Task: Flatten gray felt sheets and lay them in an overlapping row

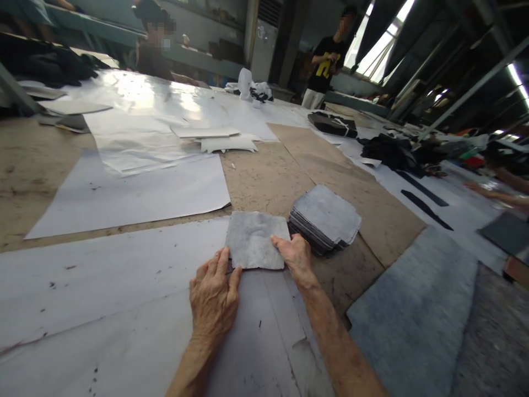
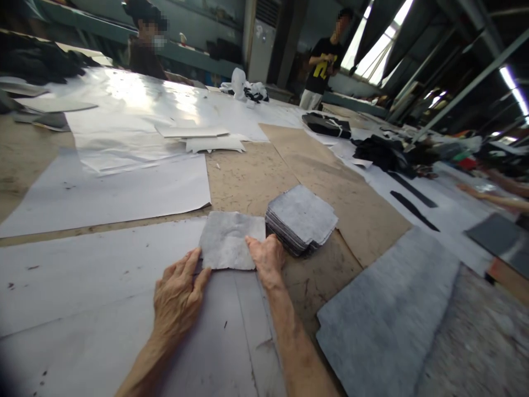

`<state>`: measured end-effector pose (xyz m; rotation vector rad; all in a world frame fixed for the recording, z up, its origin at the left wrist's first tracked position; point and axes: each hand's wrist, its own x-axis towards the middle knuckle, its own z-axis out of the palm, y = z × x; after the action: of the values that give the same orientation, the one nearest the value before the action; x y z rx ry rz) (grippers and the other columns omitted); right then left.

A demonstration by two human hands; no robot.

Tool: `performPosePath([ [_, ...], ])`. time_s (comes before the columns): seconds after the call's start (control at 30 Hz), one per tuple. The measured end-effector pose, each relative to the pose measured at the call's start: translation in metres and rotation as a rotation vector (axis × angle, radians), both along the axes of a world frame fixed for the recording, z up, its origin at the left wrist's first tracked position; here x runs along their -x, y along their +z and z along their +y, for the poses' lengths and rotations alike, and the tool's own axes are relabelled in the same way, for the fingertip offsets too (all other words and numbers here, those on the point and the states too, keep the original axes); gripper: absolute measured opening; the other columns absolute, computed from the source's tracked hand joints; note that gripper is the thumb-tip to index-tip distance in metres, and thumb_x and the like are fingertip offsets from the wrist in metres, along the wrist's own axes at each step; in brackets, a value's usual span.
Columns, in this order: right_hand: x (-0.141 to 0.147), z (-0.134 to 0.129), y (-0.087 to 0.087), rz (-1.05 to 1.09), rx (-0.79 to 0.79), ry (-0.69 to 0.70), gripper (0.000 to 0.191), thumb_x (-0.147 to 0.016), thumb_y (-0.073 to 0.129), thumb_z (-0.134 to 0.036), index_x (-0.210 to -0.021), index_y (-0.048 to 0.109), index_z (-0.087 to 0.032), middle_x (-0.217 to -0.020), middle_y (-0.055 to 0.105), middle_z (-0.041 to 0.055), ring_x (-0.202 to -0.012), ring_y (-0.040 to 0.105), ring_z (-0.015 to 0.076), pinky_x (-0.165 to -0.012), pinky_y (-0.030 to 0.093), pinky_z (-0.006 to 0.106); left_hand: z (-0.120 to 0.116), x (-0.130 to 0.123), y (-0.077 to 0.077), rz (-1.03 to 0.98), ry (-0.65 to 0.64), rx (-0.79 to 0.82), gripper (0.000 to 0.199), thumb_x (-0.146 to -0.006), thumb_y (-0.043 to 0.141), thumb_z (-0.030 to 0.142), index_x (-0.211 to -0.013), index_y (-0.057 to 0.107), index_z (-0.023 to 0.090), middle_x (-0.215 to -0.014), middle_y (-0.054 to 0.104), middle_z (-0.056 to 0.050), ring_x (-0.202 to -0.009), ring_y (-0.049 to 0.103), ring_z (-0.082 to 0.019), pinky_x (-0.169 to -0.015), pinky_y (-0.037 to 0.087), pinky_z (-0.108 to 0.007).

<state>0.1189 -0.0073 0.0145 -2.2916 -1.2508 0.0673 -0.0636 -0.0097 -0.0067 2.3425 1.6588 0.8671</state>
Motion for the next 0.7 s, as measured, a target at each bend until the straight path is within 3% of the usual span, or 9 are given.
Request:
performPosePath([
  [0.13,0.013,0.000,0.006,0.058,0.037,-0.154,0.044,-0.074,0.055,-0.048,-0.086,0.059,-0.006,-0.074,0.065,0.0166,-0.067,0.061,0.0230,-0.053,0.038,0.027,0.000,0.001,0.000,0.016,-0.002,0.036,0.038,-0.090,0.040,0.032,-0.124,0.051,0.018,-0.119,0.061,-0.011,-0.104,0.054,-0.029,-0.073,0.046,-0.042],
  [0.3,0.022,-0.005,0.013,0.149,-0.010,-0.168,0.032,-0.075,0.053,-0.036,-0.087,0.059,-0.008,-0.083,0.065,0.0181,-0.076,0.060,0.0251,-0.063,0.041,0.031,-0.001,0.001,-0.001,0.018,0.000,0.026,0.037,-0.090,0.038,0.032,-0.122,0.052,0.017,-0.117,0.061,-0.012,-0.104,0.055,-0.029,-0.074,0.046,-0.042],
  [0.43,0.022,0.000,0.011,0.277,-0.088,-0.122,0.020,-0.070,0.051,-0.024,-0.080,0.057,-0.008,-0.080,0.065,0.0161,-0.072,0.060,0.0217,-0.062,0.042,0.028,0.001,0.001,-0.004,-0.052,0.007,0.045,0.037,-0.090,0.038,0.033,-0.121,0.052,0.018,-0.117,0.061,-0.013,-0.106,0.054,-0.029,-0.078,0.046,-0.044],
  [0.57,0.038,-0.002,0.021,0.378,-0.198,-0.049,0.014,-0.061,0.053,-0.018,-0.074,0.053,-0.013,-0.073,0.065,0.0102,-0.065,0.060,0.0200,-0.057,0.044,0.026,0.007,0.004,-0.005,-0.319,0.090,0.205,0.043,-0.085,0.043,0.039,-0.119,0.054,0.015,-0.115,0.060,-0.015,-0.105,0.054,-0.030,-0.088,0.042,-0.046],
  [0.7,0.068,-0.035,0.048,0.359,-0.345,0.038,0.018,-0.060,0.052,-0.017,-0.078,0.052,-0.019,-0.076,0.065,0.0032,-0.073,0.060,0.0183,-0.069,0.047,0.025,0.007,0.012,0.000,-0.845,0.112,0.375,0.062,-0.069,0.061,0.049,-0.121,0.051,0.017,-0.107,0.061,-0.010,-0.094,0.058,-0.026,-0.080,0.047,-0.039],
])
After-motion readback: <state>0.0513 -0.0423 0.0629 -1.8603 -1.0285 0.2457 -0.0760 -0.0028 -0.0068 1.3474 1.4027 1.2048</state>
